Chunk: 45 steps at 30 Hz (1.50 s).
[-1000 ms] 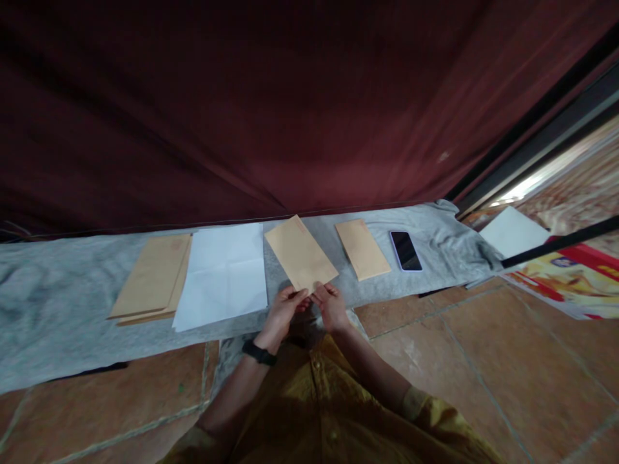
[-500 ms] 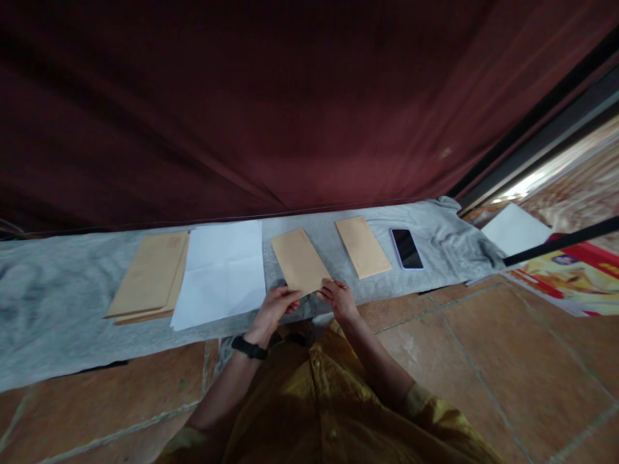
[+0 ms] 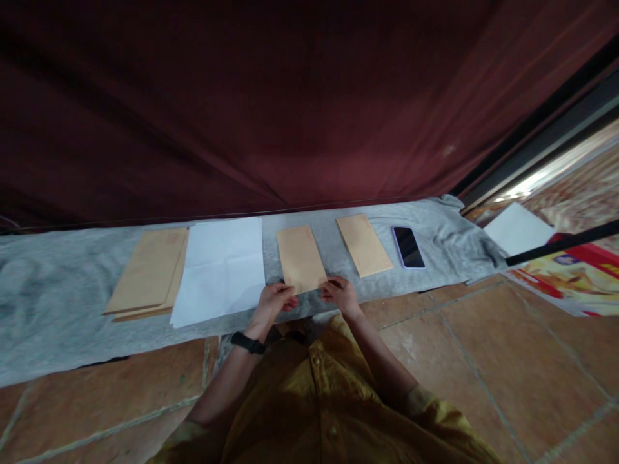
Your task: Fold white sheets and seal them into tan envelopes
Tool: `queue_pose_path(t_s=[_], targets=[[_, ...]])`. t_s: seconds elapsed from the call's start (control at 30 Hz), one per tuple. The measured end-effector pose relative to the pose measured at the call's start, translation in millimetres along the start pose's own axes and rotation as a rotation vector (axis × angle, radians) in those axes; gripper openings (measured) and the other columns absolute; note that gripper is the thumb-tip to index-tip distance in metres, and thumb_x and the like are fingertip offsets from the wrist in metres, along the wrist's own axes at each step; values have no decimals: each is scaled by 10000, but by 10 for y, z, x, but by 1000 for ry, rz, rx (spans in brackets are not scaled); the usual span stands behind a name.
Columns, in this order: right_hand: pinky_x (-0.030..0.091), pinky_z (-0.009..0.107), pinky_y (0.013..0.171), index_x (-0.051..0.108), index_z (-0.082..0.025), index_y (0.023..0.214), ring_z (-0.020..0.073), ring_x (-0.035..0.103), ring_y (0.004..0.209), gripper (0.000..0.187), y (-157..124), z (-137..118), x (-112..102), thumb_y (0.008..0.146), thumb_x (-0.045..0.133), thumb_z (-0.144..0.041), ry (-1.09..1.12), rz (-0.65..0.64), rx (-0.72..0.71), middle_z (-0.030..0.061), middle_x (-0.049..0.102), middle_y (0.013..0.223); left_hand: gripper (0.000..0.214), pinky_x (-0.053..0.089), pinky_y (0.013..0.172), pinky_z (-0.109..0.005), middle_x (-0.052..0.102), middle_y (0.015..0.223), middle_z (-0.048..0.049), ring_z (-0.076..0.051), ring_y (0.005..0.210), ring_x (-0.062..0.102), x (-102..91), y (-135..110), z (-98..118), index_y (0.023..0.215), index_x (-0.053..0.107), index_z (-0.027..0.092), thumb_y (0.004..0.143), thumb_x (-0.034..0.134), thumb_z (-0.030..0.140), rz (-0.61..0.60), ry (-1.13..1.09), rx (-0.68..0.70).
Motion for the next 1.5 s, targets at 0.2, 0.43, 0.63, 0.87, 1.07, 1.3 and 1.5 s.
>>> queue_pose_path(t_s=[0.2, 0.43, 0.63, 0.87, 1.07, 1.3, 1.5], targets=[[545, 271, 476, 648, -168, 1034, 141, 604, 526, 363, -104, -101, -69, 798, 639, -444, -231, 31, -95, 12, 667, 751, 269, 516, 530, -237, 696, 615, -34, -159, 564, 681, -4, 14, 8, 777, 632, 148, 733, 772, 373, -18, 12, -47], [569, 391, 912, 614, -160, 1292, 253, 673, 1032, 369, -371, -480, 67, 964, 459, -226, -949, 70, -582, 148, 678, 1182, 142, 493, 511, -208, 684, 596, -11, -135, 535, 667, 4, 17, 17, 792, 618, 152, 821, 671, 280, -14, 79, -64], [413, 442, 1164, 554, -160, 1420, 248, 481, 1387, 435, -613, -370, 467, 1004, 464, -250, -1131, -247, -837, 126, 559, 1468, 122, 494, 517, -211, 657, 561, 12, -134, 503, 650, 29, 51, 8, 775, 589, 177, 861, 617, 259, -1, 169, -54], [318, 456, 1227, 505, -143, 1473, 242, 386, 1466, 481, -651, -169, 541, 1020, 462, -298, -1304, -304, -847, 120, 441, 1573, 41, 472, 505, -206, 592, 546, 63, -120, 467, 600, 23, 47, 15, 924, 542, 205, 910, 562, 239, 90, 281, 17], [313, 462, 1227, 477, -154, 1497, 247, 360, 1481, 497, -661, -146, 510, 1024, 467, -306, -1335, -277, -857, 125, 391, 1603, 109, 447, 513, -211, 577, 556, 69, -126, 482, 595, -10, 40, 36, 987, 524, 211, 900, 581, 240, 149, 363, 68], [317, 481, 1217, 474, -173, 1503, 268, 323, 1498, 498, -691, -171, 485, 1026, 481, -319, -1341, -244, -826, 140, 354, 1620, 133, 415, 511, -214, 572, 556, 71, -130, 488, 591, -48, 54, 70, 994, 525, 216, 891, 592, 269, 167, 418, 99], [326, 503, 1208, 478, -189, 1501, 277, 321, 1499, 497, -691, -178, 470, 1020, 495, -315, -1336, -228, -812, 140, 337, 1628, 223, 442, 556, -238, 624, 617, 44, -157, 548, 641, -69, 48, 103, 1084, 529, 209, 885, 590, 290, 191, 492, 123]])
Point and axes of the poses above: each hand's wrist, its own y-axis towards the middle knuckle, its own x-axis out of the palm, z = x × y, the point moved 8 cm from there along y, towards the middle knuckle
